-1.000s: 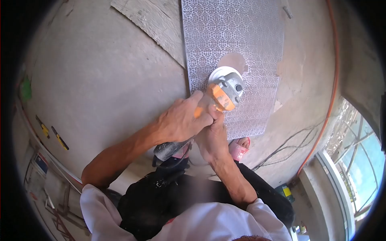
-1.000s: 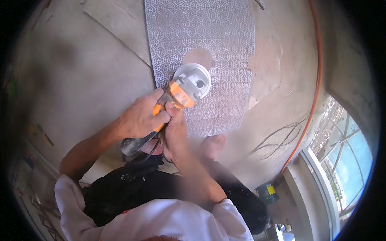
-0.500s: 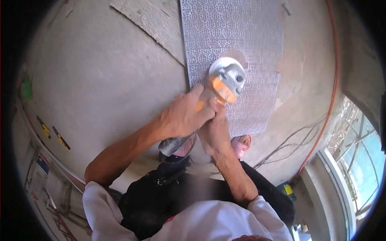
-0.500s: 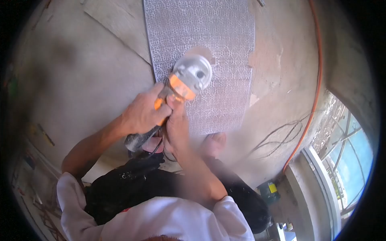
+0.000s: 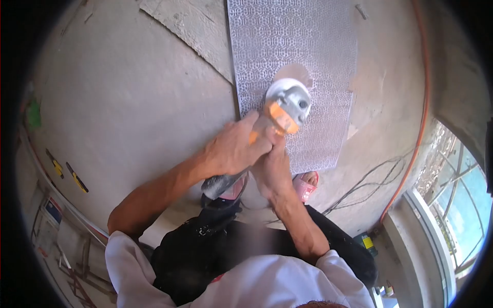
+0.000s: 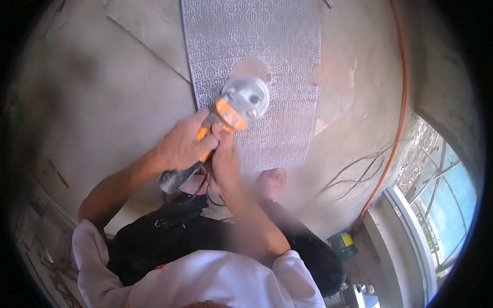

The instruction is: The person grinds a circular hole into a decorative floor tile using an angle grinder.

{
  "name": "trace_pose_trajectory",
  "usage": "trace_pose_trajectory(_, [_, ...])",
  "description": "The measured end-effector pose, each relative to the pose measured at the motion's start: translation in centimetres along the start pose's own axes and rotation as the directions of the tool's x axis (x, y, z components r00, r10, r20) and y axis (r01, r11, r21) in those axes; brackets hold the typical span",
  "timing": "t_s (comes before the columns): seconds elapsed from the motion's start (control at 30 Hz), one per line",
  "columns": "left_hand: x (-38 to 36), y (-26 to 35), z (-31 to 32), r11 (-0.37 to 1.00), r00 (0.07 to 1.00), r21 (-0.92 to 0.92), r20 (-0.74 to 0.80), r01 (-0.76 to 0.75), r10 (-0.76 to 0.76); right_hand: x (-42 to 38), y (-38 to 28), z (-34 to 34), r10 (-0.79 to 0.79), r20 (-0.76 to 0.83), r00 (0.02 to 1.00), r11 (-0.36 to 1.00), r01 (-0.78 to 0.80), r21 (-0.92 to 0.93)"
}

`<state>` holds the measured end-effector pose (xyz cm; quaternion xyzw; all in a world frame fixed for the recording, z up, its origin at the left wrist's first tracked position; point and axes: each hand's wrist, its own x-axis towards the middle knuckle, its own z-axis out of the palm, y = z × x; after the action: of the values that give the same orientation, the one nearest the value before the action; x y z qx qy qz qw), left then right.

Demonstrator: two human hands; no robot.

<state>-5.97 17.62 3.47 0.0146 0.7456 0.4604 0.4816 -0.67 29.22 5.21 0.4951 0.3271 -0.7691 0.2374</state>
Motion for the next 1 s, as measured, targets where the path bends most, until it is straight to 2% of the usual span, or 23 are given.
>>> trace_pose_trajectory(0.07, [0.6,0.4,-0.5,0.999,1.000,-0.047,-0.013,-0.001,0.000,0.4,0.0,-0.7,0.007,0.027,1.000,1.000,-0.006,-0.009])
trace_pose_trajectory(0.13, [0.2,0.2,-0.2,1.000,1.000,-0.022,0.009,0.002,-0.002,0.3,0.0,-0.2,0.011,0.027,1.000,1.000,-0.012,0.026])
trace_pose_trajectory(0.17, [0.1,0.2,-0.2,1.000,1.000,-0.008,0.019,0.006,-0.006,-0.4,-0.2,0.3,0.010,-0.022,1.000,1.000,-0.010,0.005])
trace_pose_trajectory(0.27, [0.2,0.3,0.0,1.000,1.000,-0.001,-0.015,-0.010,0.010,-0.1,-0.2,0.0,0.012,-0.036,0.999,1.000,-0.013,-0.008])
trace_pose_trajectory(0.33, [0.4,0.4,-0.2,1.000,1.000,-0.014,-0.011,0.003,-0.004,0.1,-0.3,-0.2,0.013,0.000,1.000,1.000,-0.013,-0.005])
trace_pose_trajectory(0.37, [0.7,0.6,-0.6,1.000,1.000,-0.013,-0.024,0.000,0.000,0.4,-0.6,0.0,0.002,0.034,0.999,1.000,-0.002,-0.006])
trace_pose_trajectory(0.47, [0.3,0.1,-0.2,0.999,1.000,0.043,0.016,0.008,-0.009,-0.2,-0.1,0.4,-0.049,-0.004,0.999,0.998,0.049,0.036])
trace_pose_trajectory(0.57, [0.6,0.5,-0.4,0.999,0.998,0.021,-0.049,-0.039,0.040,0.7,-0.4,-0.7,0.004,0.064,0.998,1.000,-0.004,-0.003])
trace_pose_trajectory(0.67, [0.9,-0.3,-0.1,0.999,0.997,-0.006,-0.062,-0.046,0.045,0.7,-0.7,-0.3,0.013,0.040,0.999,1.000,-0.013,0.003])
trace_pose_trajectory(0.77, [0.6,0.0,0.0,1.000,1.000,0.028,0.007,-0.011,0.011,0.0,-0.5,0.2,-0.036,0.001,0.999,0.998,0.035,0.043])
trace_pose_trajectory(0.87, [1.1,0.0,0.3,0.999,0.997,-0.023,-0.058,-0.049,0.047,1.2,-0.4,-1.4,-0.023,0.032,0.999,0.999,0.024,-0.033])
trace_pose_trajectory(0.97, [1.2,-0.1,0.5,1.000,1.000,-0.012,-0.006,-0.019,0.019,1.3,0.0,-1.1,-0.114,0.018,0.993,0.993,0.114,0.012])
trace_pose_trajectory(1.0, [1.5,0.0,0.4,0.999,0.998,-0.021,-0.046,-0.041,0.040,1.7,-0.2,-1.2,-0.117,0.037,0.993,0.993,0.117,-0.011])
